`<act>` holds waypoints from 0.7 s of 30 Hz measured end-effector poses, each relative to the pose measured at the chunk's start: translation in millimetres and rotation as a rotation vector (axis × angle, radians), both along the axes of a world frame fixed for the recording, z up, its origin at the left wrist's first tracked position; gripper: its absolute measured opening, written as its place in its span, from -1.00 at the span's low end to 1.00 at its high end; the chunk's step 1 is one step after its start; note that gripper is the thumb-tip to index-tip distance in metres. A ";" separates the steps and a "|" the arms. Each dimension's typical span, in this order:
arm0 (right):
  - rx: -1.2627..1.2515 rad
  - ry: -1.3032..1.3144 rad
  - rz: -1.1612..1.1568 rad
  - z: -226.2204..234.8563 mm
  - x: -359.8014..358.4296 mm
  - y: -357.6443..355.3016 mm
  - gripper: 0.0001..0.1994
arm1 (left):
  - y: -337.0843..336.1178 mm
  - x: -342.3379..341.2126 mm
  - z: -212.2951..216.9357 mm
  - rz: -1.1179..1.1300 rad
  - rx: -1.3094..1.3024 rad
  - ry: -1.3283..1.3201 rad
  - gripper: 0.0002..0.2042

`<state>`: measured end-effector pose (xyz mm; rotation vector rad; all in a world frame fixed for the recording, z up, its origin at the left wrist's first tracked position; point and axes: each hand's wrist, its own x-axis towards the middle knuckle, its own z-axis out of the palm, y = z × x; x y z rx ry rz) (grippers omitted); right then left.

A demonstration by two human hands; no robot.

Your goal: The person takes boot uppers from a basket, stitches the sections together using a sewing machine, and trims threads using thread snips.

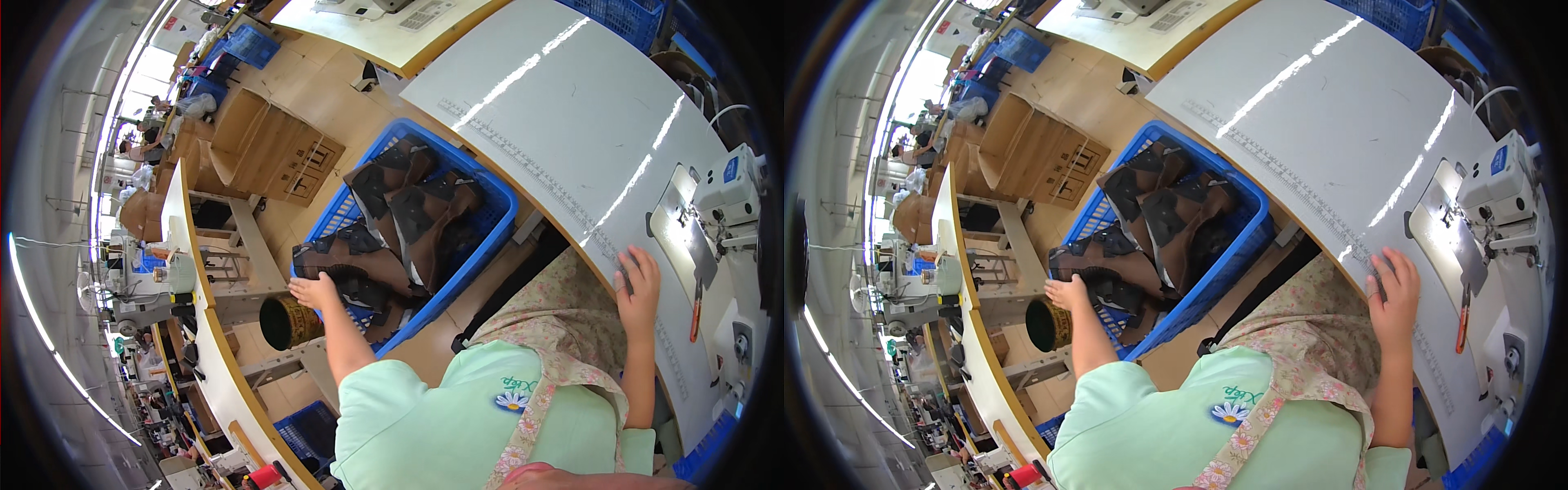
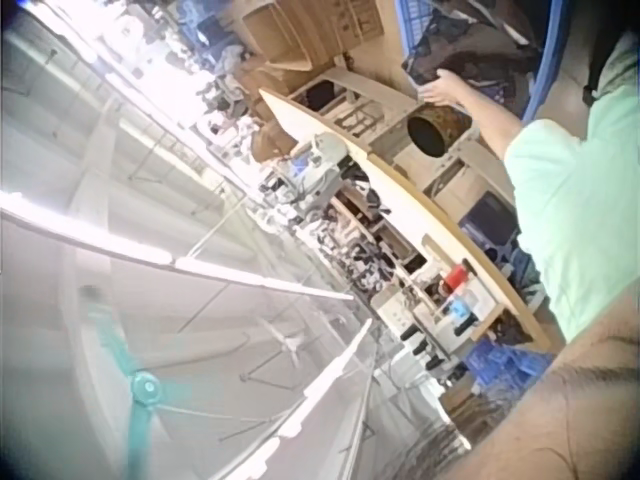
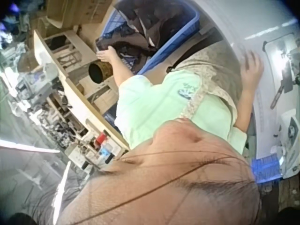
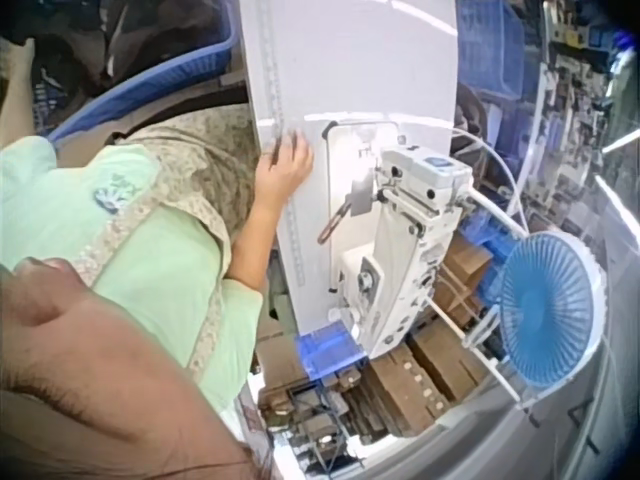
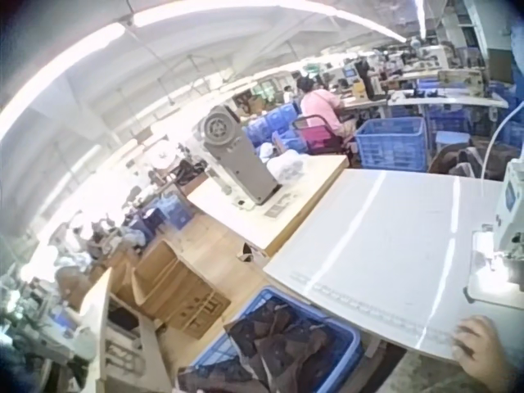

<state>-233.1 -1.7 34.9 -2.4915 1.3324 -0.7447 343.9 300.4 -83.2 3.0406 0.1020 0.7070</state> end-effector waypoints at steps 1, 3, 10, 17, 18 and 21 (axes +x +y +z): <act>0.002 -0.009 -0.007 -0.4 -0.4 -0.2 -0.72 | 2.0 11.7 12.8 0.002 -0.108 0.197 -0.22; -0.004 -0.026 -0.005 -2.1 0.2 -1.6 -0.72 | 17.1 25.5 28.1 -0.062 -0.183 0.268 -0.38; -0.031 -0.021 -0.002 2.1 3.5 0.5 -0.71 | -5.7 7.5 116.2 -0.407 -0.260 -0.069 -0.54; 0.048 -0.073 -0.007 13.9 0.6 -1.9 -0.66 | -54.6 -64.9 243.0 -0.870 -1.465 0.191 -0.78; 0.082 -0.142 0.016 19.9 7.2 0.9 -0.58 | -66.4 -69.4 242.2 -0.881 -1.588 0.297 -0.78; 0.128 -0.287 0.022 38.0 23.7 7.3 -0.35 | -117.0 -74.2 209.0 -0.723 -1.864 0.947 -0.66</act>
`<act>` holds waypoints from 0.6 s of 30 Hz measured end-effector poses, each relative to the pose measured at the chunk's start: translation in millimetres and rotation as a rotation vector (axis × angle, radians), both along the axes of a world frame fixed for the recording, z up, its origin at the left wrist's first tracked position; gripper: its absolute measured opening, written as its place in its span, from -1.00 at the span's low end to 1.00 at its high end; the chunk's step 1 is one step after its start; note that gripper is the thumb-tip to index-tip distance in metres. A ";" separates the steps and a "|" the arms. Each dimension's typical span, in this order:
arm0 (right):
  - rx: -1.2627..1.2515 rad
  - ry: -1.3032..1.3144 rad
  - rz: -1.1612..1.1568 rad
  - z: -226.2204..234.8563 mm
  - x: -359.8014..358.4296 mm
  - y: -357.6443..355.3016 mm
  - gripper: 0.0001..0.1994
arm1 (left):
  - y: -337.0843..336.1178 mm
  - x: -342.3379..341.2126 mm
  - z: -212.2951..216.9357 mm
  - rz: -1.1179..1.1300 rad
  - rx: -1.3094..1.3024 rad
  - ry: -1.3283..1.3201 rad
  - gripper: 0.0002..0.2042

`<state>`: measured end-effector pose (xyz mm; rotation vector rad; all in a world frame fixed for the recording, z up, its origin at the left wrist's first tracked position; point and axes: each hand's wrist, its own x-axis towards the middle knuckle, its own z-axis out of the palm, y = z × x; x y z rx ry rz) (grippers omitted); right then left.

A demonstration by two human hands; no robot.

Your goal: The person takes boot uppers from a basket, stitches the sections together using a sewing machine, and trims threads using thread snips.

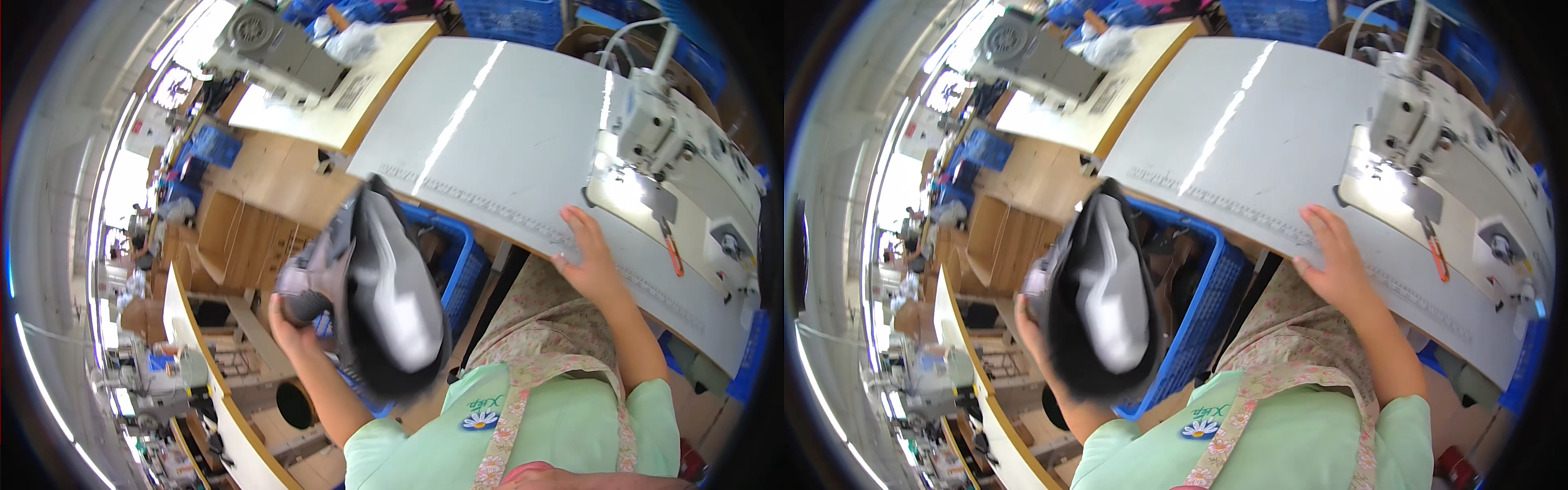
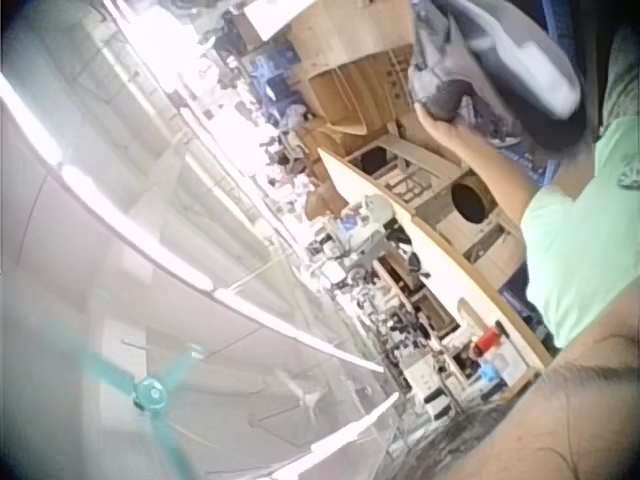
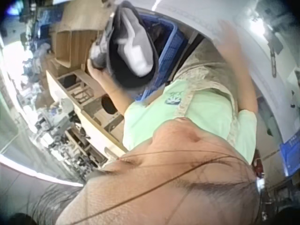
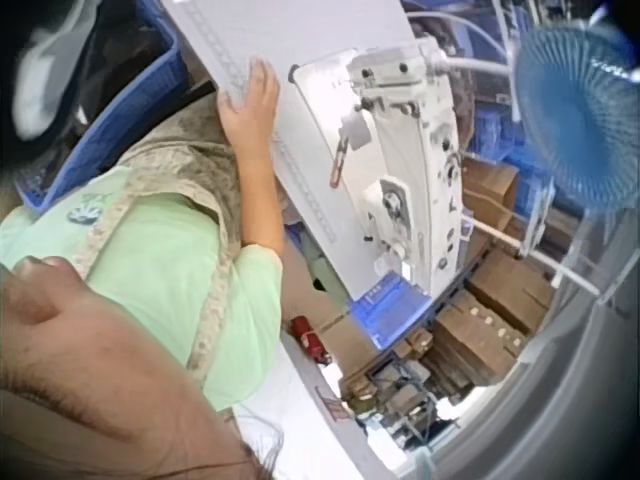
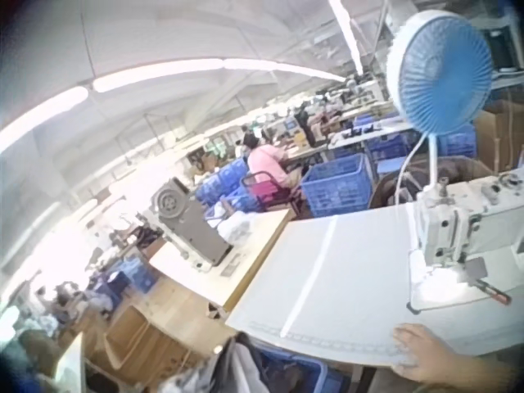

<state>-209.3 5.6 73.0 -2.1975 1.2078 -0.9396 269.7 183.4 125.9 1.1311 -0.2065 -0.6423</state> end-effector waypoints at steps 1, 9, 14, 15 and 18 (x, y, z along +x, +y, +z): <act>0.030 -0.072 0.009 6.3 2.1 0.4 -0.21 | -20.1 -2.5 4.4 -0.044 -0.014 -0.004 -0.66; 0.463 -0.704 0.491 15.4 10.3 7.2 0.17 | -173.1 -135.9 -8.9 -0.214 -0.072 -0.040 -0.63; 0.472 -0.782 0.280 38.2 -7.2 28.4 -0.37 | -150.8 -196.4 -40.6 -0.194 -0.075 -0.061 -0.61; 0.465 -0.785 0.265 39.6 -11.9 33.7 -0.37 | -143.3 -192.6 -42.9 -0.193 -0.074 -0.064 -0.61; 0.425 -0.725 0.044 46.1 -25.3 44.4 -0.38 | -139.7 -157.6 -32.9 -0.185 -0.080 -0.071 -0.60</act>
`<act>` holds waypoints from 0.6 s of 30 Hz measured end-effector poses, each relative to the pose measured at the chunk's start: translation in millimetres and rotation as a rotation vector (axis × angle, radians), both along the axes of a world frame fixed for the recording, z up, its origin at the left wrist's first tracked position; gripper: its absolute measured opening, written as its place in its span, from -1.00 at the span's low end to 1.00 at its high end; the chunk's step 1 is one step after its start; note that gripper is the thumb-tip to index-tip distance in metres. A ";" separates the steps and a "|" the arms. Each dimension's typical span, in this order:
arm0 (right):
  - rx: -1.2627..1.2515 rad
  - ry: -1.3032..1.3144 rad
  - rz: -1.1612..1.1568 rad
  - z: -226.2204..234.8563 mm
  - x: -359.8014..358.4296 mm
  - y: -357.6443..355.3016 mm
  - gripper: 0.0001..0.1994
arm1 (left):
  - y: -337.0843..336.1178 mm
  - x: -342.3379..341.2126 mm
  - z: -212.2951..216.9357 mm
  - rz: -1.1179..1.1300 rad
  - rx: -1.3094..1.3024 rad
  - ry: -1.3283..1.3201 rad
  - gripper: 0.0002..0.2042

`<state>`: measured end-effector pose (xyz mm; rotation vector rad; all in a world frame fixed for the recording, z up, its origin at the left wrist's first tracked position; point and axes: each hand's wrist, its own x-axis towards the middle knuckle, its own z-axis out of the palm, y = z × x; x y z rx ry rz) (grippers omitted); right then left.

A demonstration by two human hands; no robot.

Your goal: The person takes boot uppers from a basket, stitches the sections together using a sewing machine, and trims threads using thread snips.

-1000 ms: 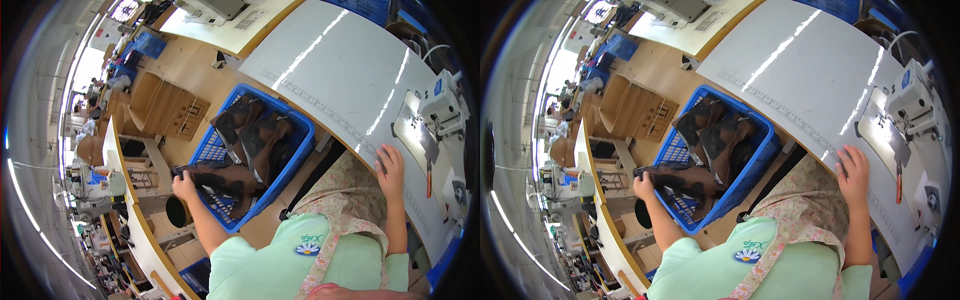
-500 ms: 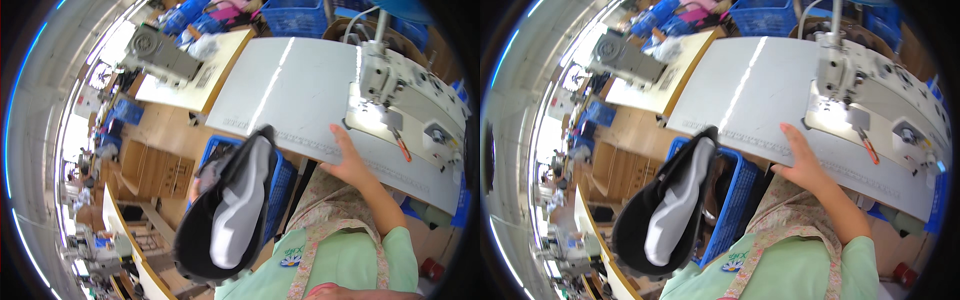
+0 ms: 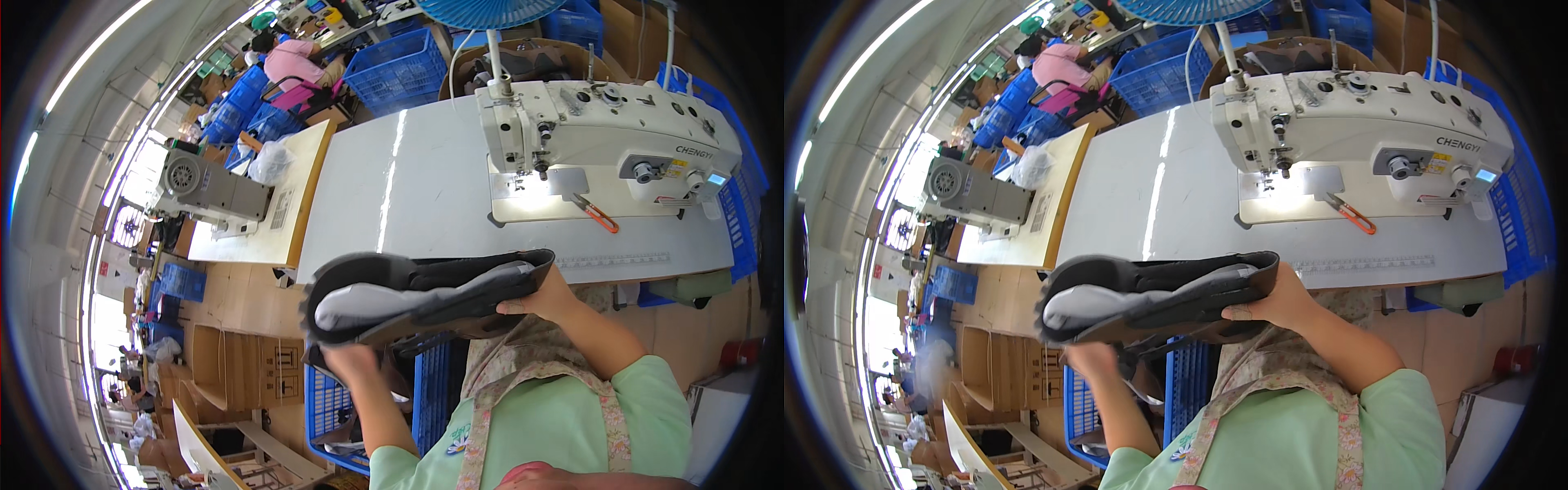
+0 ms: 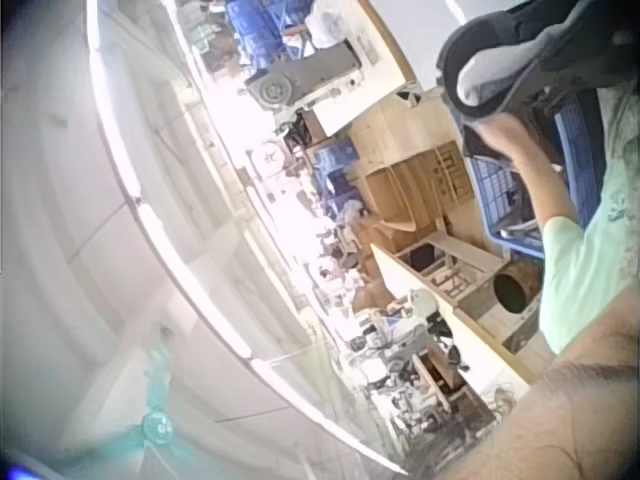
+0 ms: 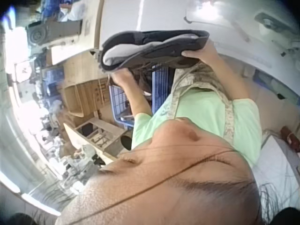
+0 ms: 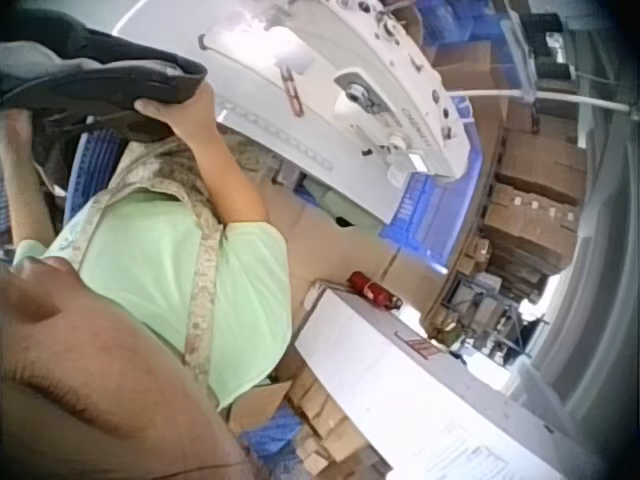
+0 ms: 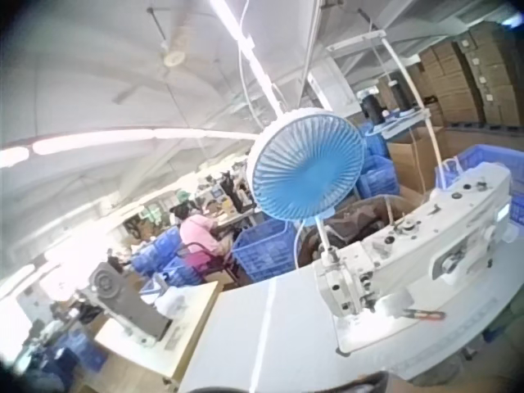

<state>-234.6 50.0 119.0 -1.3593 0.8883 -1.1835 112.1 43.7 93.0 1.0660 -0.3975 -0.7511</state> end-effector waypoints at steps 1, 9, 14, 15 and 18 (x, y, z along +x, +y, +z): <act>0.094 -0.090 -0.045 4.5 -1.4 3.4 -0.40 | 12.8 9.1 19.6 0.082 -0.081 -0.214 -0.59; 0.018 -0.124 -0.159 9.2 3.6 20.1 -0.46 | 15.3 -99.0 105.2 -0.055 -0.388 -1.952 -0.37; 0.131 -0.040 -0.047 12.7 0.1 24.8 -0.21 | -16.1 -108.4 107.8 -0.128 -0.738 -1.821 -0.54; 0.122 -0.037 -0.050 9.0 -6.6 21.9 -0.21 | -15.4 -108.6 107.1 -0.120 -0.747 -1.817 -0.54; 0.040 -0.397 0.412 6.8 -26.7 1.1 0.03 | -15.0 -107.9 105.6 -0.132 -0.700 -1.716 -0.54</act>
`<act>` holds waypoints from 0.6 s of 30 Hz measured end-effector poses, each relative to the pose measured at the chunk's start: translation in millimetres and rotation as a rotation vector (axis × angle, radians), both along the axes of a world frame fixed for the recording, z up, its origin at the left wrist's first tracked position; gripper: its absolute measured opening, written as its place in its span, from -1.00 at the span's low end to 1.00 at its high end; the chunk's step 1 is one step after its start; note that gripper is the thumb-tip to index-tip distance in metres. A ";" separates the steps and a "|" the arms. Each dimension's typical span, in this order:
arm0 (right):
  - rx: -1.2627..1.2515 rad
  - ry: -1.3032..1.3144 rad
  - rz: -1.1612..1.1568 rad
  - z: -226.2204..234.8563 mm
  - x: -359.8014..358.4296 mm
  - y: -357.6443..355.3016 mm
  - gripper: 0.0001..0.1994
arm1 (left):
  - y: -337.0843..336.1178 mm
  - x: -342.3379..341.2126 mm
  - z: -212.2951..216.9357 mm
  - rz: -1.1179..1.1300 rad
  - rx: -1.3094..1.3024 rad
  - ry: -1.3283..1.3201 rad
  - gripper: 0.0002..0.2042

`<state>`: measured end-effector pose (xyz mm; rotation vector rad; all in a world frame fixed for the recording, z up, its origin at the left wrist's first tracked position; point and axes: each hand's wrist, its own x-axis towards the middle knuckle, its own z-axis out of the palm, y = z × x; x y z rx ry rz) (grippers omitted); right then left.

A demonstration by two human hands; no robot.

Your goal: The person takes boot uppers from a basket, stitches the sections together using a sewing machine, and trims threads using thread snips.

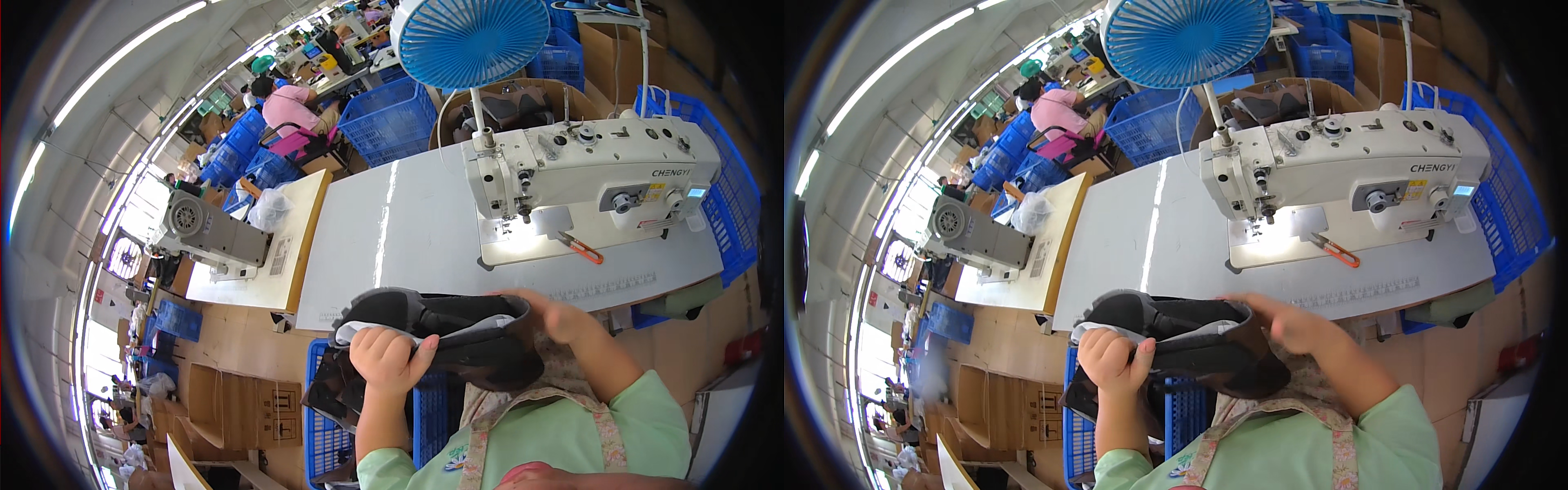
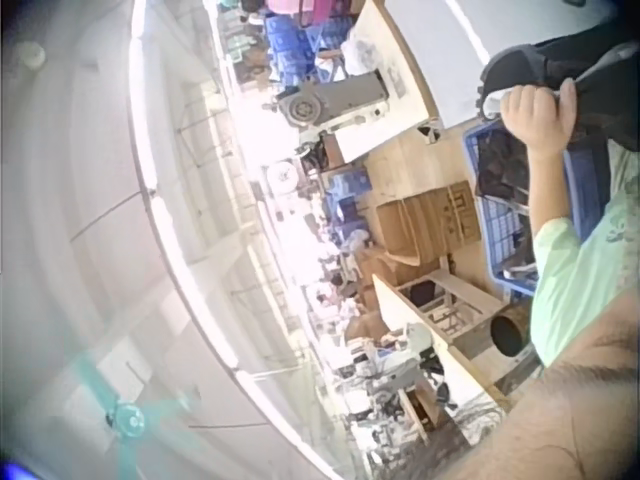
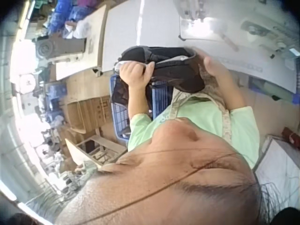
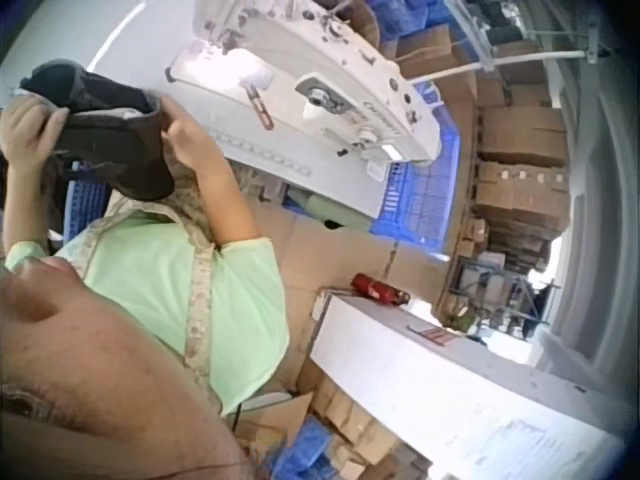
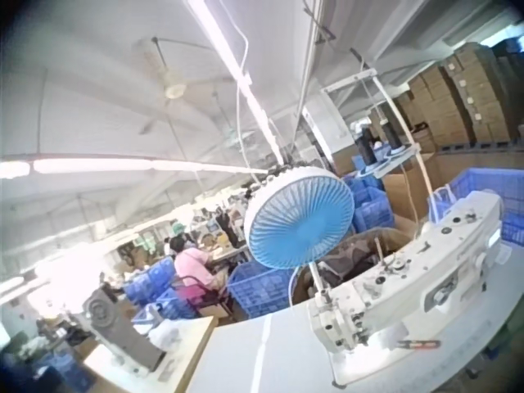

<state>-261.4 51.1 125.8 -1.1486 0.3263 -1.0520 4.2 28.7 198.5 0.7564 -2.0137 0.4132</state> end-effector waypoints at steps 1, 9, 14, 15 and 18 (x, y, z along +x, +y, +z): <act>-0.001 -0.001 -0.003 11.7 -2.2 -6.5 0.03 | 1.5 -0.5 2.5 -0.003 -0.001 -0.001 -0.54; -0.204 0.057 -0.087 21.9 16.6 -43.9 0.04 | -5.6 -20.3 10.1 -0.157 0.104 0.139 -0.57; -0.140 0.046 -0.118 21.4 25.2 -43.8 0.05 | -6.7 -20.6 7.1 -0.184 0.131 0.172 -0.57; -0.070 0.033 -0.121 21.8 26.5 -42.6 0.06 | -7.9 -20.2 5.6 -0.185 0.132 0.184 -0.57; -0.014 0.039 -0.103 13.0 28.2 -46.0 0.02 | -8.6 -22.4 4.0 -0.193 0.133 0.216 -0.57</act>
